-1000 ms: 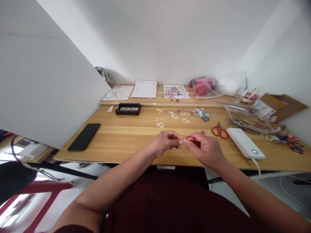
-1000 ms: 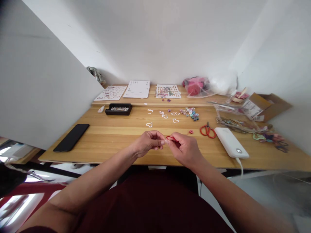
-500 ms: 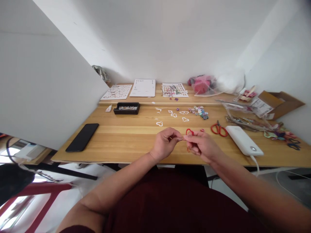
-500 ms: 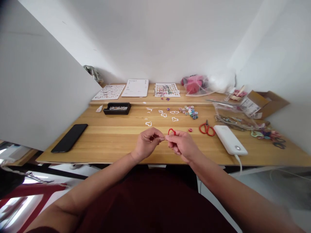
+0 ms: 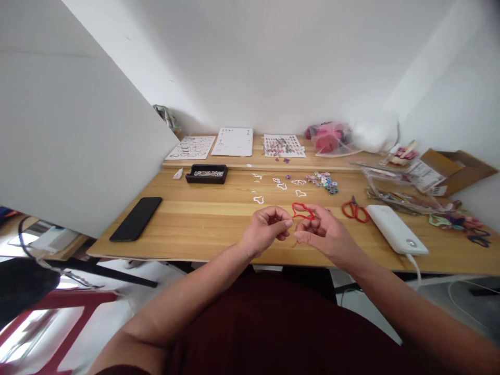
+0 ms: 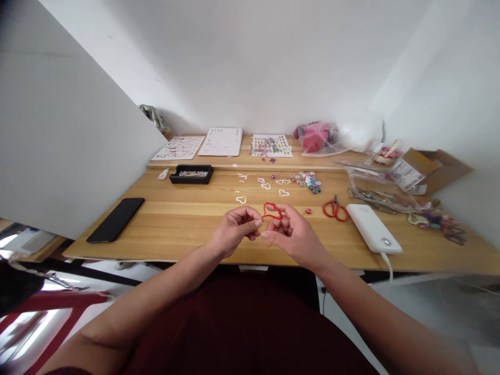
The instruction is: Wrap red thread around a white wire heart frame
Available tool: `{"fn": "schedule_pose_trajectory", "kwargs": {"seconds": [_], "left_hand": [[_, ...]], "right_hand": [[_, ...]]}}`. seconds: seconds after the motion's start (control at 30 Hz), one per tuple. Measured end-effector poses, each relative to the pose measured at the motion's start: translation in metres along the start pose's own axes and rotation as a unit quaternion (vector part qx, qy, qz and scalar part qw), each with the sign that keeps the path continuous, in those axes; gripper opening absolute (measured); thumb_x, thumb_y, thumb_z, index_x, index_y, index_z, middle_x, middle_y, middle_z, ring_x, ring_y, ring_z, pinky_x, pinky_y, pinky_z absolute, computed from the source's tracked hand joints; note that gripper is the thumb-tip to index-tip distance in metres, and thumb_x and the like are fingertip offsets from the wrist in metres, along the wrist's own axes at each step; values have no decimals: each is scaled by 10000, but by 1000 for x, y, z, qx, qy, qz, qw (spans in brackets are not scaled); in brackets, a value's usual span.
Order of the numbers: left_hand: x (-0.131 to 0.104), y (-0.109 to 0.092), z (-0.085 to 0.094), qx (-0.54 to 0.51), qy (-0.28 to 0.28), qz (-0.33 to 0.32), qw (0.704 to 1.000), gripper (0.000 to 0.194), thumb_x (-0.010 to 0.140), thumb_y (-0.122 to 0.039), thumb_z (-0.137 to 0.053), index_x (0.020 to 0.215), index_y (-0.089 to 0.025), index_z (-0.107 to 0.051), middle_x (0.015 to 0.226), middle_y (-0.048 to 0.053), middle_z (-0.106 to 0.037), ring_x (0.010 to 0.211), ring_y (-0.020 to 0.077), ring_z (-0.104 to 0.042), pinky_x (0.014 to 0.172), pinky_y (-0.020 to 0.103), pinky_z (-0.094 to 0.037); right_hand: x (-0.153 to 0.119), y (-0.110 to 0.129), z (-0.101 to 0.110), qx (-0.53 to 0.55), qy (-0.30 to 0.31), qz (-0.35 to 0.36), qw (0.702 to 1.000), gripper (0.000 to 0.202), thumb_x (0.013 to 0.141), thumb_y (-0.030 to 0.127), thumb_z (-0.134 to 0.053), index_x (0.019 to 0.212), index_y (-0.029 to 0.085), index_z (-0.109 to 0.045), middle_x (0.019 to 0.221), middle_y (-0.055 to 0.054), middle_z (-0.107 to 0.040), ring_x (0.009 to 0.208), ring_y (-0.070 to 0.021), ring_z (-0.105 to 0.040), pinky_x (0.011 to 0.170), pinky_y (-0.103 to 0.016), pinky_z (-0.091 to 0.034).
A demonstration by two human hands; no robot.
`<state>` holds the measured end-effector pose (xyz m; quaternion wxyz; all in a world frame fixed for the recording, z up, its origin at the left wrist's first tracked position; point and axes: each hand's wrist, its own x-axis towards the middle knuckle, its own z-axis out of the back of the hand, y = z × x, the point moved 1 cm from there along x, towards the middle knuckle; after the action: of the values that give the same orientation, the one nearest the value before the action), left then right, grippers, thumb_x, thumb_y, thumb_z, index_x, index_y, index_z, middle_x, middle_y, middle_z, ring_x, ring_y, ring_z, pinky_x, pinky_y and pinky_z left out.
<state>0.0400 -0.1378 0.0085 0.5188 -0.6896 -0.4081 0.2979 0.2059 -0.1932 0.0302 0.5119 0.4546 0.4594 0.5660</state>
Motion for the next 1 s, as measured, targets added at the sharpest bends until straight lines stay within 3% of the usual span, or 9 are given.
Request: {"fn": "schedule_pose_trajectory", "kwargs": {"seconds": [0.07,0.13,0.23,0.33,0.57,0.8,0.9,0.97,1.0], "left_hand": [[-2,-3,-1,-19,14,17,1000,400,633,-435,-832,780,-138,-610,603,-24,-585,526,67,-549,508,180,-449],[-3,-4,-2,-35,17,32,999,411,618,-431,-845,783,-139,-607,598,-31,-579,518,60,-544,495,167,-433],[-3,-4,-2,-53,13,50,997,417,601,-424,-856,779,-144,-604,597,-35,-574,517,61,-550,477,158,-414],[-3,-3,-3,-50,14,52,997,408,607,-421,-855,768,-142,-604,603,-30,-581,517,62,-555,472,159,-421],[-3,-2,-4,-31,19,24,999,380,641,-405,-830,766,-136,-593,584,-26,-579,509,78,-565,441,164,-449],[-5,-1,-6,57,11,2,998,228,759,-322,-718,778,-146,-575,583,-20,-575,509,93,-560,464,197,-483],[-5,2,-5,171,-25,-72,982,135,817,-238,-649,755,-156,-562,612,-19,-568,521,87,-546,496,200,-471],[-4,3,-1,296,-48,-189,935,109,849,-185,-608,749,-159,-575,673,1,-587,607,101,-567,574,214,-481],[-4,4,1,367,-53,-253,893,108,872,-168,-578,765,-159,-590,719,16,-601,662,112,-576,613,223,-482]], "right_hand": [[-2,-2,0,-44,-20,42,998,760,773,309,-758,1431,254,-381,767,33,-597,663,-122,-556,602,-250,-455],[-2,-3,0,-75,-42,76,993,781,809,295,-725,1489,288,-341,712,54,-551,613,-112,-515,558,-234,-425],[-1,-4,0,-127,-60,116,983,479,846,317,-684,1311,256,-585,694,35,-573,548,-100,-463,499,-228,-382],[0,-5,0,-173,-92,150,969,231,868,339,-658,1058,221,-717,845,-32,-695,582,-115,-521,512,-247,-411],[2,-4,1,-234,-114,195,946,150,889,313,-648,972,220,-731,902,-45,-745,693,-149,-616,623,-273,-469],[2,11,3,-326,-88,193,921,160,905,304,-605,890,205,-730,651,14,-666,495,-98,-469,525,-253,-374],[3,18,3,-366,-90,144,915,196,895,341,-599,835,207,-728,567,25,-611,472,-101,-445,517,-261,-340],[7,20,4,-361,-80,93,924,218,881,372,-601,812,208,-727,544,28,-587,476,-106,-442,519,-264,-324],[9,20,4,-346,-71,63,933,233,873,391,-602,806,206,-727,543,27,-581,484,-109,-444,518,-264,-318]]}}
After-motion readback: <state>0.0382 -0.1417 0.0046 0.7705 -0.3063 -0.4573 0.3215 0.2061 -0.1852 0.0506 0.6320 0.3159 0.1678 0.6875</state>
